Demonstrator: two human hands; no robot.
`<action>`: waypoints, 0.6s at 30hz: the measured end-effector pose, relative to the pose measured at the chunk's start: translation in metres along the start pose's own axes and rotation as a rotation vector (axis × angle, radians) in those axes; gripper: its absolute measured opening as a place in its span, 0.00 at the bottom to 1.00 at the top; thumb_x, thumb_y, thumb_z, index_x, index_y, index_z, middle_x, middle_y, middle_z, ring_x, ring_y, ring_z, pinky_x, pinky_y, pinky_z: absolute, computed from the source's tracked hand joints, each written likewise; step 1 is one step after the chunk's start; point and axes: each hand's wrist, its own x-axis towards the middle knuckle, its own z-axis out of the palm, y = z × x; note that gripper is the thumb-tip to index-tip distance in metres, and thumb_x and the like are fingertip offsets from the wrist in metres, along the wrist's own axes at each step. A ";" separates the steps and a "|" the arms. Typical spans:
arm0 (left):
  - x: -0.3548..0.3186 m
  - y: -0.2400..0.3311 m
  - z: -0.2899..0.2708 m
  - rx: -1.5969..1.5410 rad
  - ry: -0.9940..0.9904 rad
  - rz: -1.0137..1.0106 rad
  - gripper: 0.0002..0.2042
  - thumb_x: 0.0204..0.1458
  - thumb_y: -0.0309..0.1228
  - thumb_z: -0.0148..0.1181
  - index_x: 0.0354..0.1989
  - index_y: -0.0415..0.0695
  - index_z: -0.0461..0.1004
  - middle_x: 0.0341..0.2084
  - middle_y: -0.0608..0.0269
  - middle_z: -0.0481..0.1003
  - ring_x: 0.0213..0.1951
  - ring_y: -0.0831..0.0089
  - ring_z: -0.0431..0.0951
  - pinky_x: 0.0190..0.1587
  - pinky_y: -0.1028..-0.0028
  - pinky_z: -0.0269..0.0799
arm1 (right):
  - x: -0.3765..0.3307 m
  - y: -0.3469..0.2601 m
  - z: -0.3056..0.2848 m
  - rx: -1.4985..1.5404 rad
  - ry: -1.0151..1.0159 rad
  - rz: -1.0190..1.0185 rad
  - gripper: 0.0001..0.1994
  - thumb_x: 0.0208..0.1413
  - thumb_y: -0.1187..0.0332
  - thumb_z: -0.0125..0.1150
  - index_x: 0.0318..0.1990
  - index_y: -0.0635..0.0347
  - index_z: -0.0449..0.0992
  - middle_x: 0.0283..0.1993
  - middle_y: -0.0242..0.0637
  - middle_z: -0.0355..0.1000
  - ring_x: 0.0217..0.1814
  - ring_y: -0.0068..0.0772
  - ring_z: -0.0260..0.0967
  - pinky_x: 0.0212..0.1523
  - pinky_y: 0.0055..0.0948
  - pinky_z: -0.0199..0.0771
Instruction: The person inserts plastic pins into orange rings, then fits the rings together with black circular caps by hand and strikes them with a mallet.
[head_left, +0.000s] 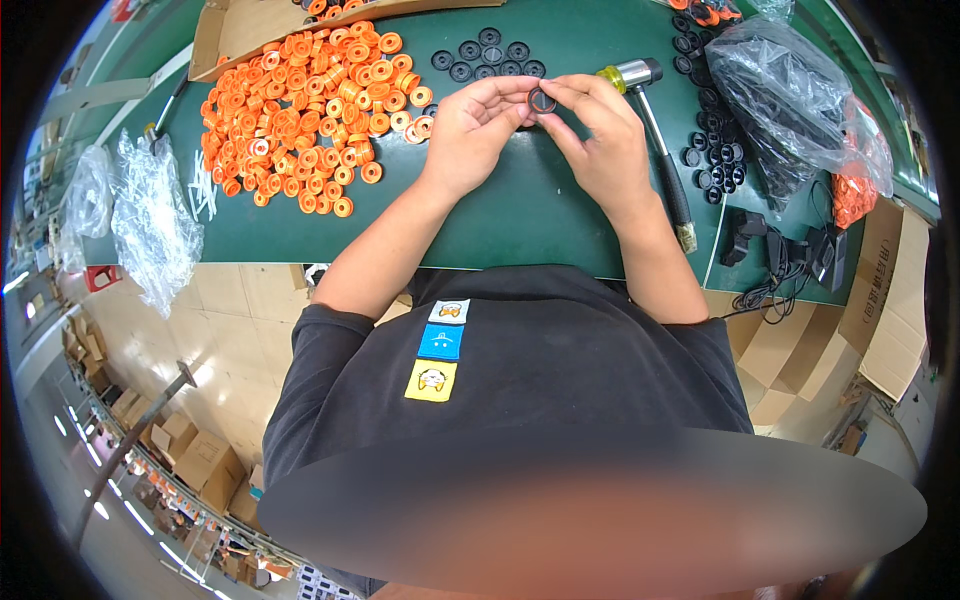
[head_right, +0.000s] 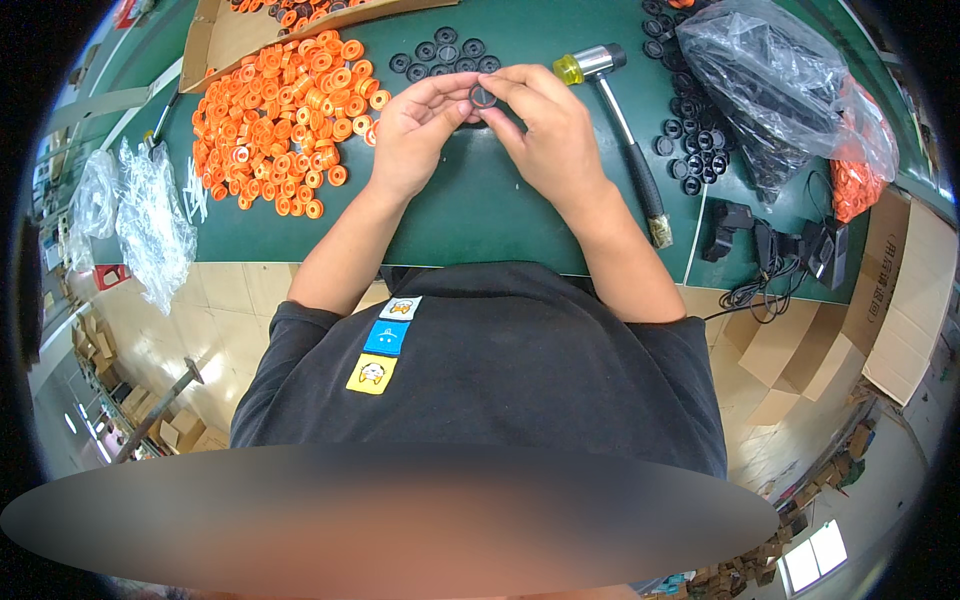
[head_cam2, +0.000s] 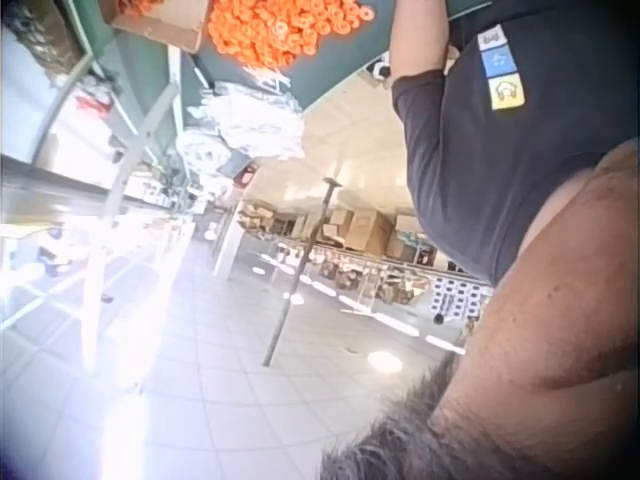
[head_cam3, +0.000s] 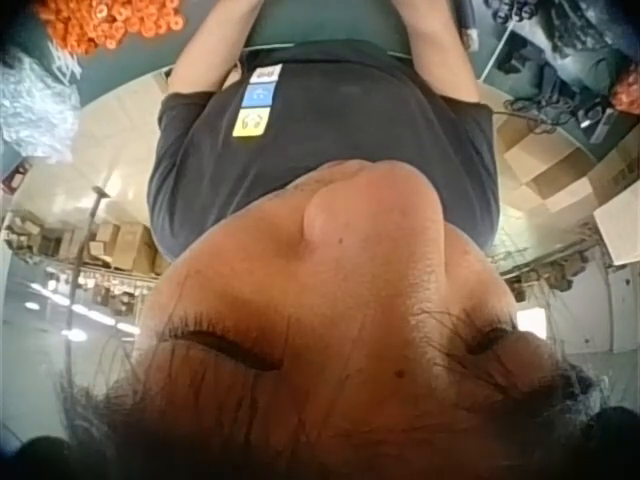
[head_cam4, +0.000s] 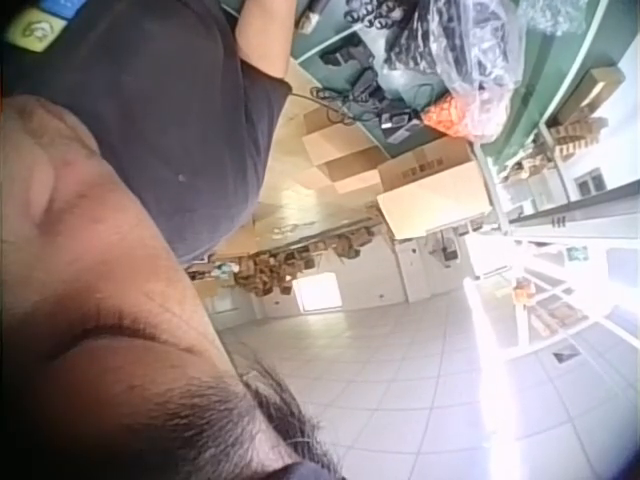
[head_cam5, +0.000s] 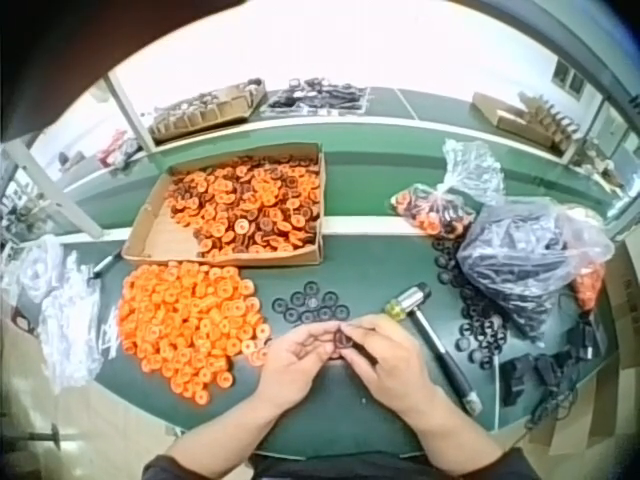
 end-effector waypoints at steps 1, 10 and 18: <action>0.000 0.000 -0.001 -0.013 -0.005 0.003 0.14 0.61 0.18 0.53 0.55 0.31 0.71 0.44 0.56 0.78 0.46 0.74 0.79 0.52 0.74 0.76 | 0.000 0.001 0.001 0.018 -0.001 0.006 0.15 0.47 0.78 0.69 0.45 0.65 0.80 0.43 0.42 0.76 0.43 0.42 0.76 0.43 0.32 0.78; 0.001 0.005 -0.001 0.016 0.021 -0.022 0.13 0.60 0.22 0.58 0.52 0.32 0.73 0.43 0.57 0.79 0.44 0.75 0.79 0.50 0.75 0.76 | -0.005 0.005 0.008 0.029 0.010 0.003 0.17 0.45 0.78 0.71 0.45 0.64 0.80 0.43 0.42 0.75 0.44 0.41 0.76 0.43 0.32 0.77; 0.001 0.003 0.006 -0.016 0.053 0.043 0.12 0.60 0.21 0.58 0.51 0.33 0.74 0.42 0.57 0.79 0.44 0.75 0.79 0.50 0.75 0.76 | -0.004 0.012 0.015 0.563 0.073 0.357 0.13 0.53 0.75 0.68 0.47 0.68 0.79 0.42 0.36 0.74 0.45 0.26 0.75 0.47 0.25 0.78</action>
